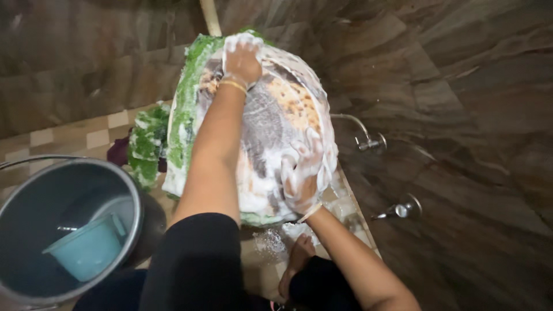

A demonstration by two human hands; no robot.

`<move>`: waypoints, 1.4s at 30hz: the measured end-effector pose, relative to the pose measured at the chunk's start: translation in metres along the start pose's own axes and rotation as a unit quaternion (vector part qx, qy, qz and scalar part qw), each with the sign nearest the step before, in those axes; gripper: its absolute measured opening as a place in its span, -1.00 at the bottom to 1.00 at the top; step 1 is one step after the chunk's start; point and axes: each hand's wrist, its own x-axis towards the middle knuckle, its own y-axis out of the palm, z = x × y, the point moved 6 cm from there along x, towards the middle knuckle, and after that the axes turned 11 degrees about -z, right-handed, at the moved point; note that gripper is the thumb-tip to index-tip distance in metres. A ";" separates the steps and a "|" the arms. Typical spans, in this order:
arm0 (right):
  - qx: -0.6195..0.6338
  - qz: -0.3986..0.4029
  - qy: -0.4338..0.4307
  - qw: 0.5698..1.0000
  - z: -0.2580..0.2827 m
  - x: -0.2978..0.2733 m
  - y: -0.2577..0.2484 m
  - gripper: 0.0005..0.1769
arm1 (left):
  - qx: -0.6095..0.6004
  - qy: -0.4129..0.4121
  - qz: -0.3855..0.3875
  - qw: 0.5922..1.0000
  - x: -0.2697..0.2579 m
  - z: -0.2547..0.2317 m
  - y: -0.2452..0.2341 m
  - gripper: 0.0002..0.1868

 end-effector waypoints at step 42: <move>0.024 0.022 0.115 0.993 -0.015 -0.012 0.014 -0.66 | -0.099 0.010 0.145 0.984 -0.126 -0.059 -0.164 -0.44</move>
